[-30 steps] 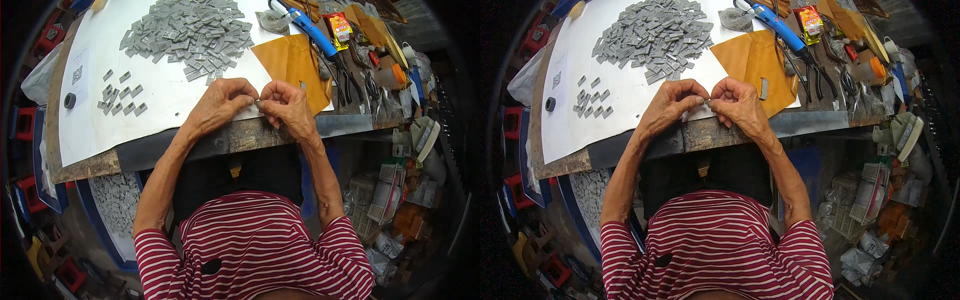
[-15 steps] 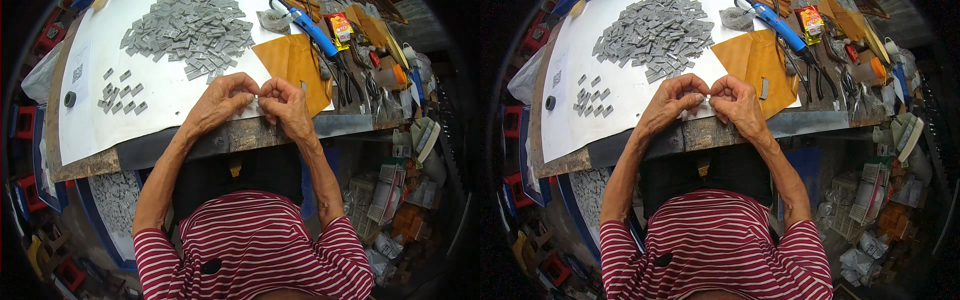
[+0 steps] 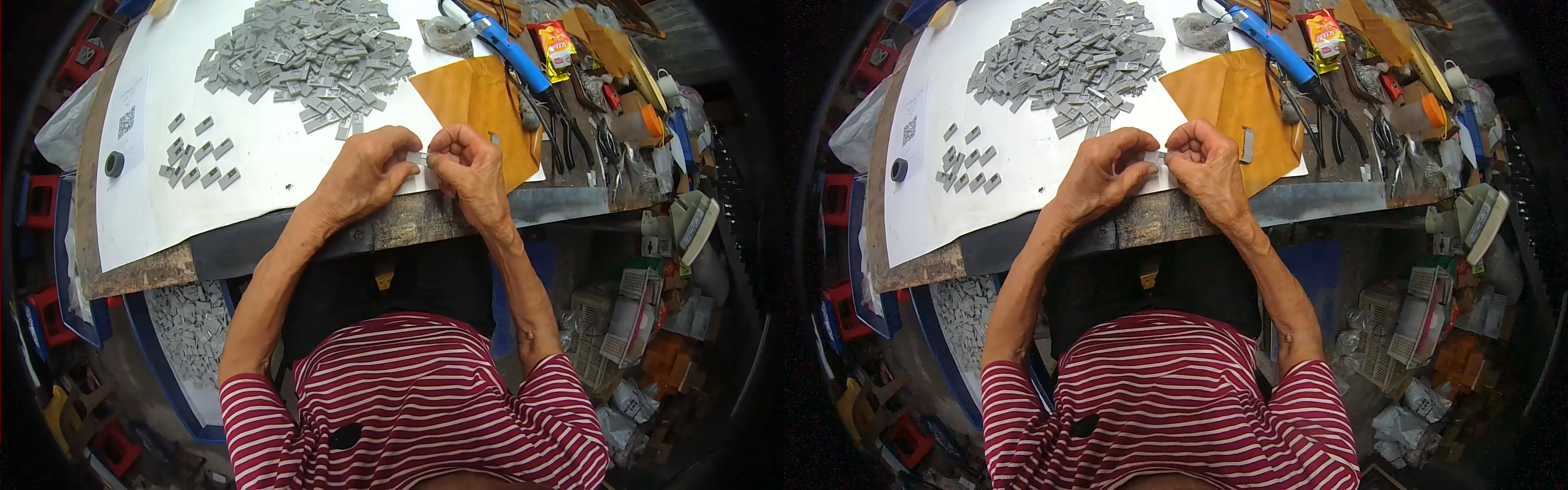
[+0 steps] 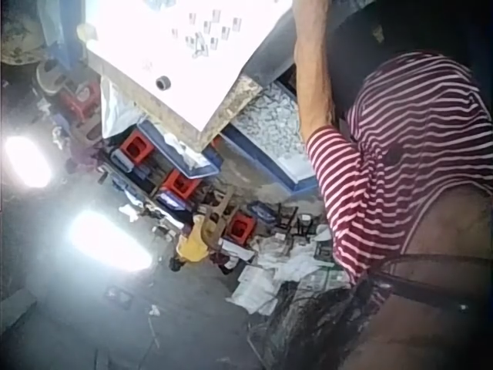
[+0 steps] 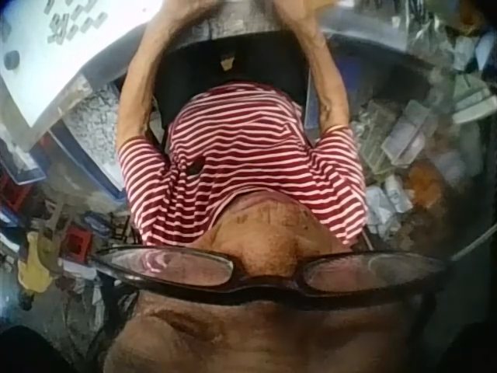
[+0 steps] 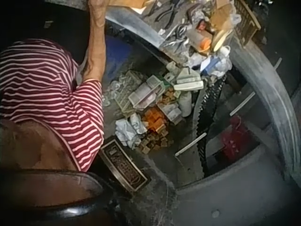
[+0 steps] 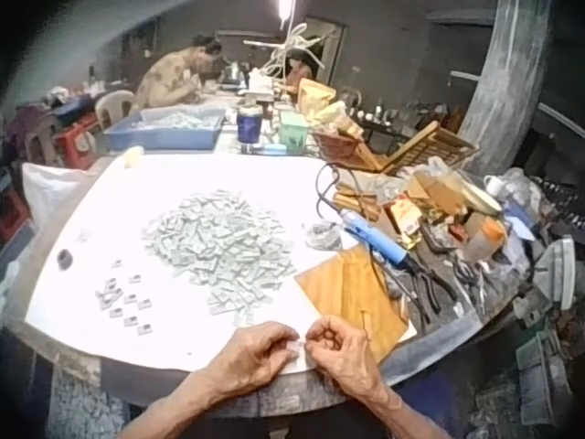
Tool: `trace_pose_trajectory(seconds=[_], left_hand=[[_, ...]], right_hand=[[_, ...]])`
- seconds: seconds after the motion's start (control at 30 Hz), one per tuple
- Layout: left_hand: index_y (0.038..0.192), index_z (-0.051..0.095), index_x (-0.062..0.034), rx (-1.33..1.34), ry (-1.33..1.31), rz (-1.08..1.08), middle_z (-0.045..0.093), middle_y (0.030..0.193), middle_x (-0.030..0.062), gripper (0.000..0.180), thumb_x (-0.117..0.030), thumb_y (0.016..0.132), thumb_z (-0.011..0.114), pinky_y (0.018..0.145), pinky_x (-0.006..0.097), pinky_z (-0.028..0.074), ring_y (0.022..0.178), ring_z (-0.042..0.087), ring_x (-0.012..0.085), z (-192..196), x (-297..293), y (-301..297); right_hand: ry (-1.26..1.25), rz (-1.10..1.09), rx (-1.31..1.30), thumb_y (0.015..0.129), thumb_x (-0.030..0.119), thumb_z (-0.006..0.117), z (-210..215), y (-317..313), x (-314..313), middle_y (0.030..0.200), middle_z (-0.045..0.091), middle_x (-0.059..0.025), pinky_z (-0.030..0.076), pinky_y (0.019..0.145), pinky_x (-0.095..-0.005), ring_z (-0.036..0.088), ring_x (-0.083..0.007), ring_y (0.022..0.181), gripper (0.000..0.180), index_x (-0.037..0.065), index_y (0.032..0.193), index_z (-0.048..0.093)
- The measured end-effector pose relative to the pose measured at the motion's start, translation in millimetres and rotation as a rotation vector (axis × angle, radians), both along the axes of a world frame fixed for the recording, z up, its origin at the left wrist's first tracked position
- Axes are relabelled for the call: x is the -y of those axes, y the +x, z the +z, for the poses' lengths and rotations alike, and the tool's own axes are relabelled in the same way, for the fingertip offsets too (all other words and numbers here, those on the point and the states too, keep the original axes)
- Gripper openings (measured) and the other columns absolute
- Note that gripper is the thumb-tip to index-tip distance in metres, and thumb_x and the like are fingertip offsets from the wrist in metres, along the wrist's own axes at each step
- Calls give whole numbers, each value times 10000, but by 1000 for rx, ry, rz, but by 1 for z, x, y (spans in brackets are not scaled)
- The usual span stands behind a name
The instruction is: Assembling and inspecting small metal hardware components at a workbench.
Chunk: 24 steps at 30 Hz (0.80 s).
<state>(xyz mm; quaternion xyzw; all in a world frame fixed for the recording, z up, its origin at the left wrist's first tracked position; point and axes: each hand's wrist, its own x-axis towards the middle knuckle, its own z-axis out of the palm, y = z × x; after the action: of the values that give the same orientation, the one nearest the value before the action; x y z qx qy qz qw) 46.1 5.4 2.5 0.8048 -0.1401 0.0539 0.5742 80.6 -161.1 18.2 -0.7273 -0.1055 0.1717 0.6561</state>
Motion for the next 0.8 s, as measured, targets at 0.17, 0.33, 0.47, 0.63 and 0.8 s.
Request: trace_pose_trajectory(seconds=[0.17, 0.33, 0.47, 0.63, 0.8], left_hand=[[899, 566, 18, 144, 71, 27, 598, 773, 151, 198, -4, 710, 623, 607, 314, 479, 683, 605, 260, -4, 2, 0], [890, 565, 15, 107, 52, 31, 596, 761, 150, 191, -4, 709, 625, 593, 309, 477, 673, 605, 253, -2, 2, -1], [870, 561, 13, 126, 45, 60, 585, 726, 138, 176, -8, 707, 626, 566, 305, 465, 639, 591, 236, -3, 2, 0], [862, 561, 10, 108, 34, 67, 572, 703, 127, 177, -24, 705, 633, 544, 296, 450, 600, 565, 216, 1, 0, 4], [874, 584, 11, 132, 27, 115, 590, 715, 96, 196, -42, 700, 660, 537, 269, 424, 583, 516, 150, -3, -10, 2]], right_hand=[[-40, -13, 110, 746, 1, 563, -3, -2, -1, 630, 486, 35, 328, 429, -158, 425, -12, 508, 95, -15, 835, 534], [-82, 2, 141, 777, 26, 566, -3, -3, 1, 651, 507, 20, 334, 423, -163, 427, -20, 496, 98, -19, 863, 546], [7, 12, 30, 816, 34, 542, -1, -4, 3, 674, 531, -12, 385, 474, -176, 472, -47, 537, 109, -33, 901, 552], [125, -5, -13, 828, 8, 510, 1, -1, 0, 666, 545, -44, 431, 507, -189, 514, -80, 548, 115, -57, 918, 540], [116, -49, -28, 823, 26, 529, 4, -4, -4, 707, 556, -59, 441, 532, -198, 528, -92, 583, 148, -56, 947, 540]])
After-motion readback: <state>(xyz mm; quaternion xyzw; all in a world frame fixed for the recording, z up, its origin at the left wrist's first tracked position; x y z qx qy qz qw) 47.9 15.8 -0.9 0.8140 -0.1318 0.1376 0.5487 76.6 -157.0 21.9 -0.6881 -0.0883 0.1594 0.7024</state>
